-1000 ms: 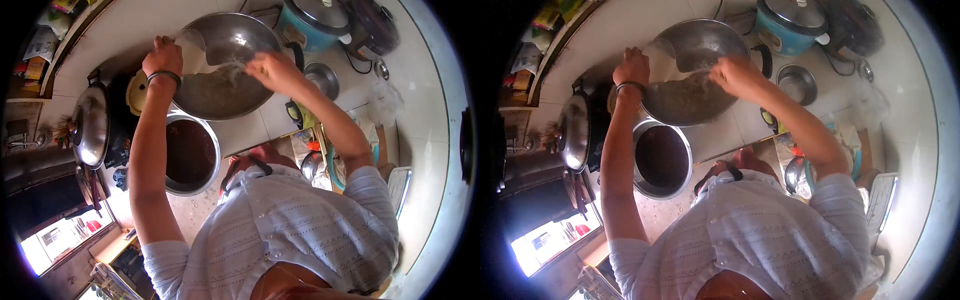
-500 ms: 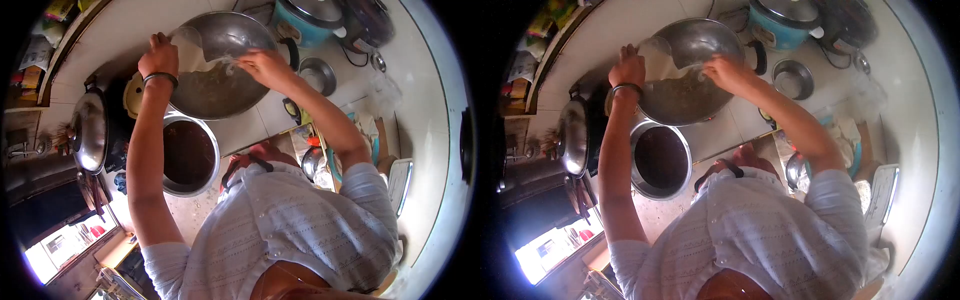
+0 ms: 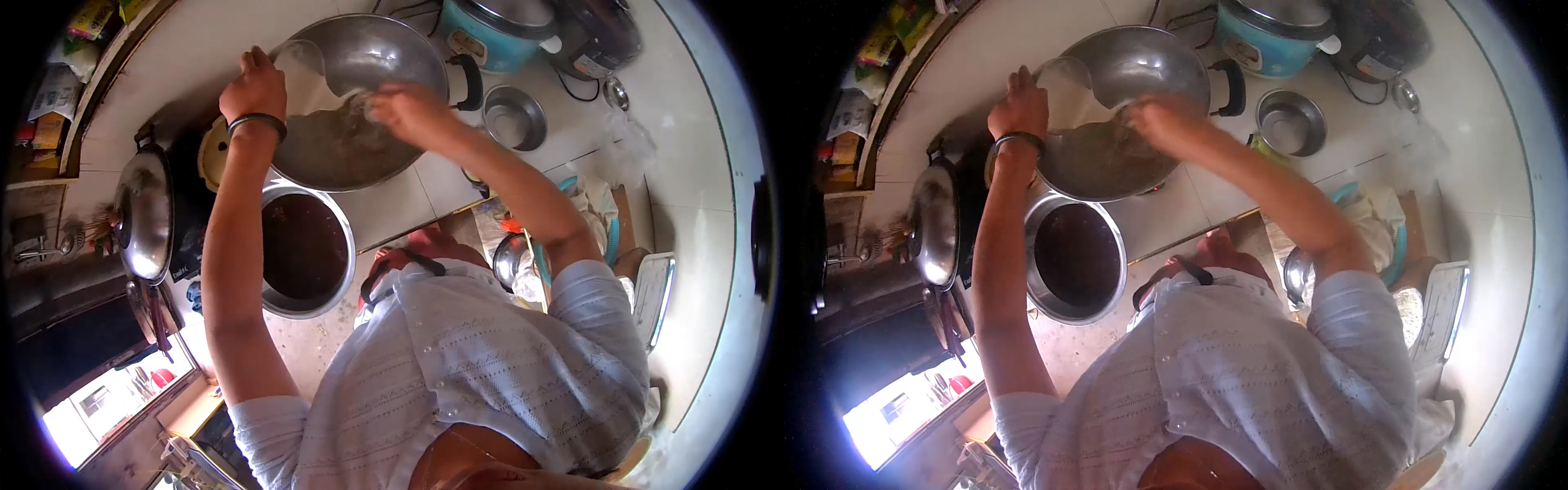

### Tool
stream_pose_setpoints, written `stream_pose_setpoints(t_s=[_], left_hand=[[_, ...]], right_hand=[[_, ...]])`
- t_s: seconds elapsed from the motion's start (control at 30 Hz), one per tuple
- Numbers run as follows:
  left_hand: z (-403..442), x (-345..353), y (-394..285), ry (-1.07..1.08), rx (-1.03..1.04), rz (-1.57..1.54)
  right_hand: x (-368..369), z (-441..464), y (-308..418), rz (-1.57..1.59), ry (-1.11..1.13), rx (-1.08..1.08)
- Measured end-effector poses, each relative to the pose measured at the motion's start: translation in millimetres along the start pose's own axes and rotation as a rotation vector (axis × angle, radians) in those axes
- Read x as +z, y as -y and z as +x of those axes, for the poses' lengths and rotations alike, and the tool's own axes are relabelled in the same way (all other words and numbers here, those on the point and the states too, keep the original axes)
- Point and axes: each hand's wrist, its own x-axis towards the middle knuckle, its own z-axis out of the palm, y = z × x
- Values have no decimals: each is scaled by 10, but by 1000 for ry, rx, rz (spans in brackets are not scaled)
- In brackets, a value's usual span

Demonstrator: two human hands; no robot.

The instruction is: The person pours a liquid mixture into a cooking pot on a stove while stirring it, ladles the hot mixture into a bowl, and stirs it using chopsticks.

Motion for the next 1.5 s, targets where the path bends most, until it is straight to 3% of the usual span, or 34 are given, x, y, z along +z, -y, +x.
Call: stream_pose_setpoints(t_s=[0.03, 0.17, 0.3, 0.4, 0.43, 0.53, 0.57, 0.67, 0.7, 0.8, 0.83, 0.93, 0.97, 1.1, 1.2, 1.23, 1.33, 1.37, 1.47, 1.5], left_hand=[[-3, -12, 30, -7, -3, -6], [-30, 17, 26, -15, 0, -3], [-68, 40, 53, -26, -4, 52], [-90, -92, 17, 19, 0, 72], [-98, -81, 5, 1, 15, 60], [-120, -77, 60, -39, 38, 79], [-123, -112, 43, -45, 34, 109], [-88, -133, 41, -28, 25, 108], [-105, -136, 29, -11, 32, 95], [-75, -186, -1, 30, 30, 83], [-59, -199, 2, 7, 35, 80], [-56, -209, -47, -41, 47, 79], [-45, -240, -63, -51, 57, 92], [6, -267, -23, -72, 81, 80], [0, -270, -39, -171, 83, 108], [8, -275, -73, -124, 82, 99], [13, -301, -75, -74, 81, 90], [-3, -287, -79, -120, 83, 85], [31, -299, -46, -108, 46, 76], [12, -295, -55, -70, 39, 73]], right_hand=[[-28, 79, -83, -12, -31, 83], [-48, -256, 345, 61, 92, -240], [-209, 74, -23, 29, 62, 56], [-32, -287, 263, 75, 57, -336], [98, -240, 369, 47, -22, -325], [140, 174, -39, 71, 6, -17], [-98, 114, -54, 57, -32, 7], [-84, -229, 272, 75, 128, -245], [106, -204, 364, 42, -4, -330], [164, 169, -7, -38, -80, -58], [17, 134, -116, 160, -66, 85], [-62, -229, 221, 93, 126, -217], [11, -221, 436, 77, 78, -304], [-22, 153, -31, -22, -20, -13], [6, -264, 270, 203, 79, -146], [54, -193, 401, 5, 91, -300], [160, 195, 11, -143, 65, -82], [18, 175, -137, 97, -27, 64], [-55, -251, 149, -6, 130, -158], [55, -276, 317, 69, 13, -296]])
